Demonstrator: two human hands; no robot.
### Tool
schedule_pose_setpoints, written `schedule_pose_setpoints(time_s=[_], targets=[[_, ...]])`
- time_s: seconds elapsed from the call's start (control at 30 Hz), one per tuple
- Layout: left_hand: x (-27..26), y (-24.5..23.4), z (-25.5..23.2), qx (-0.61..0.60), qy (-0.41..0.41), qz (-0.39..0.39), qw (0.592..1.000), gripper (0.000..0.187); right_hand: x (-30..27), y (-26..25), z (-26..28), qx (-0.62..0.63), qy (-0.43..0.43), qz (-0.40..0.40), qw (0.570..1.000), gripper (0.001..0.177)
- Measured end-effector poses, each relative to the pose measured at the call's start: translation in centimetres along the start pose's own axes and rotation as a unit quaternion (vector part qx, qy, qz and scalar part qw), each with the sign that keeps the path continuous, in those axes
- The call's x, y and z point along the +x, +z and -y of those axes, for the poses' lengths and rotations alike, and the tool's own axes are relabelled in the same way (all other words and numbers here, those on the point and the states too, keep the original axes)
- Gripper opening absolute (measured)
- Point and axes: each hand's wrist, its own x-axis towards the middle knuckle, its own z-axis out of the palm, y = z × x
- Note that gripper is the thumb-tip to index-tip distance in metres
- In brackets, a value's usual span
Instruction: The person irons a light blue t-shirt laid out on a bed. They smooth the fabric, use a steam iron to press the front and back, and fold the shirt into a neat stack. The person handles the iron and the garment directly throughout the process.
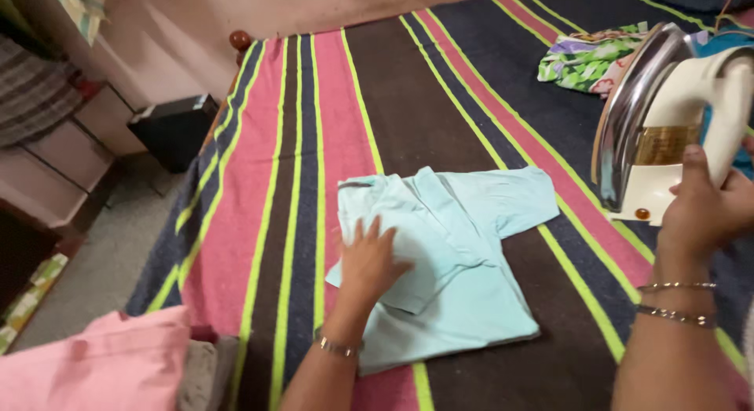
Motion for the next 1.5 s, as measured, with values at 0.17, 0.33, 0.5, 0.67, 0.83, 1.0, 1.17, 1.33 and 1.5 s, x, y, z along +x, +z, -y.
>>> schedule_pose_setpoints(time_s=[0.17,0.33,0.5,0.67,0.83,1.0,1.17,1.33,1.5], targets=[[7.4,6.0,-12.1,-0.173,0.150,-0.061,0.971,0.029,-0.9,1.0,4.4,0.124,-0.004,-0.041,0.991,0.040],[11.4,11.4,-22.6,-0.083,0.120,-0.067,0.987,0.031,-1.4,1.1,6.6,0.095,-0.007,-0.025,0.995,0.040],[14.2,14.1,-22.5,-0.170,0.041,-0.142,0.974,0.015,-0.9,0.4,7.2,0.144,0.022,-0.025,0.989,0.043],[12.9,8.7,-16.0,-0.453,-0.098,-0.184,0.867,0.027,0.0,-0.9,3.9,0.098,0.066,-0.056,0.991,0.022],[0.4,6.7,-7.1,-0.761,-0.226,-0.060,0.605,0.028,1.3,-3.0,-3.2,0.079,0.075,-0.040,0.993,0.014],[-8.4,3.8,-4.1,-0.713,-0.245,-0.075,0.653,0.023,1.2,-3.7,-4.6,0.046,0.143,-0.021,0.988,0.026],[-3.0,0.7,-1.2,-0.409,-0.040,-0.169,0.896,0.019,0.7,-2.8,-4.6,0.050,0.143,0.048,0.987,0.025],[3.7,1.4,-0.1,-0.206,-0.113,-0.148,0.961,0.041,-1.0,0.1,-0.6,0.082,0.126,0.087,0.985,0.015],[8.1,2.8,1.3,-0.158,-0.107,-0.002,0.982,0.032,-3.7,1.6,4.0,0.039,0.132,0.145,0.980,0.021]])
